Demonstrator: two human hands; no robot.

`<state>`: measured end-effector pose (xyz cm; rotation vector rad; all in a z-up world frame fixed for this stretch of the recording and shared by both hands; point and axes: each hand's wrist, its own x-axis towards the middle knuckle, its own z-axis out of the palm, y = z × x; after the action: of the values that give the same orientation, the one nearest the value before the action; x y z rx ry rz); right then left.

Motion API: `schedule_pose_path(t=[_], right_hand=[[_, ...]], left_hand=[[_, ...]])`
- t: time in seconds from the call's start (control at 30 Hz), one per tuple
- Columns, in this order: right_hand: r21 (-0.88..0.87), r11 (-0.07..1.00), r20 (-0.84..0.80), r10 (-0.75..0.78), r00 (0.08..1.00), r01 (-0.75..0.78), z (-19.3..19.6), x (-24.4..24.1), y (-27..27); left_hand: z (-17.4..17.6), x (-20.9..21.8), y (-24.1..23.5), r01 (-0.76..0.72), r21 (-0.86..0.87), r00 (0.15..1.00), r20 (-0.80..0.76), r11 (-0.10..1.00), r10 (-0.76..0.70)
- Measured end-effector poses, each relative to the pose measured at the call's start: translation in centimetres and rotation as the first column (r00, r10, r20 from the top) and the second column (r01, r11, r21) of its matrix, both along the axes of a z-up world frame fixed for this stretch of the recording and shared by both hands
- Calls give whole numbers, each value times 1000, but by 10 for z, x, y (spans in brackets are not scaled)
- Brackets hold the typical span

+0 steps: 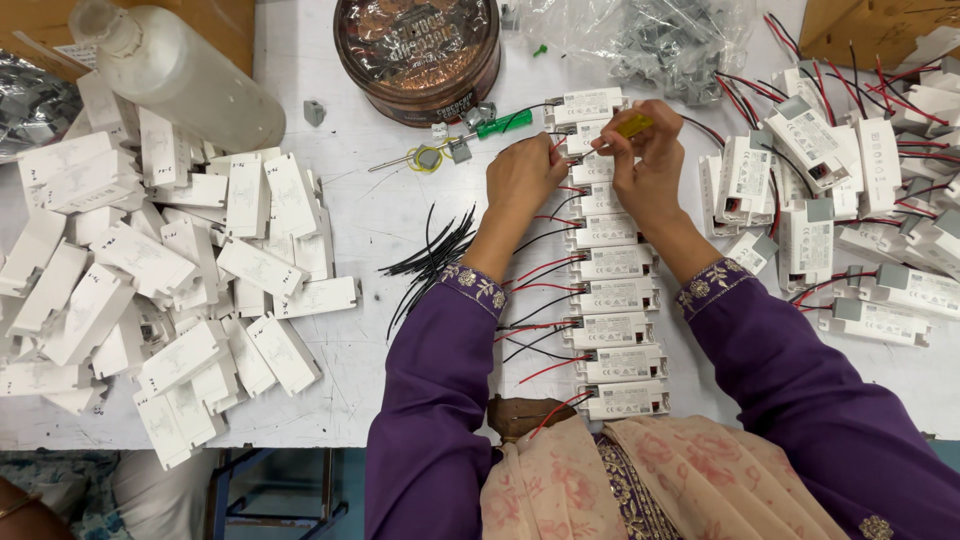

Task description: The person connects wires to electronic components, uses a screwdriver to secure them, and gathers the finished units on a table.

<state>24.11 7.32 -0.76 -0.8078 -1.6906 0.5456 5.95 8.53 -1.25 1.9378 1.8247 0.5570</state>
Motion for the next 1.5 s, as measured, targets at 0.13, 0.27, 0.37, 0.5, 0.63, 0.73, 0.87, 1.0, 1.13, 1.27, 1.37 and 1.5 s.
schedule_pose_path(t=[0.13, 0.27, 0.37, 0.5, 0.63, 0.73, 0.87, 1.0, 1.13, 1.27, 1.37, 1.5], right_hand=[[4, 1000, -11, -2, 1000, 2, -1, -2, -3], [11, 1000, 3, -10, 1000, 10, 1, -3, -5], [9, 1000, 3, -7, 1000, 7, 1, -3, -5], [21, 1000, 18, 1, 1000, -1, 1, -4, -5], [-12, 1000, -11, 11, 1000, -11, 5, -5, -4], [-72, 996, -29, 49, 998, -51, 10, 0, 1], [-139, 986, -143, 71, 987, -91, 23, 19, 20], [-107, 991, -102, 67, 992, -78, 27, 19, 33], [-114, 991, -80, 67, 995, -76, 23, 6, 42], [-139, 989, -46, 38, 998, -44, 19, -2, 43], [-121, 992, -12, 23, 1000, -24, 18, -2, 43], [-79, 997, 33, 14, 999, -12, 20, -4, 43]], left_hand=[[0, 3, -4, 4, 44, 1000, -12, 999, -3], [-4, 6, -5, 4, 117, 999, -47, 993, 2], [-9, 8, -2, 5, 158, 998, -58, 987, 4], [-14, 13, -1, -4, 184, 996, -87, 983, 20], [-5, 13, 0, -5, 78, 997, -71, 997, 10], [2, 1, -1, 5, -5, 1000, 14, 1000, -5], [20, -32, -3, 5, -16, 994, 107, 1000, -3], [46, -41, 1, -10, 162, 999, 54, 987, 1], [45, -17, 23, 68, 279, 991, 92, 958, -98], [18, -4, 36, 42, 183, 996, 76, 982, -56], [3, -4, 39, 41, 133, 997, 62, 990, -49], [-1, -6, 37, 18, 99, 997, 77, 995, -25]])
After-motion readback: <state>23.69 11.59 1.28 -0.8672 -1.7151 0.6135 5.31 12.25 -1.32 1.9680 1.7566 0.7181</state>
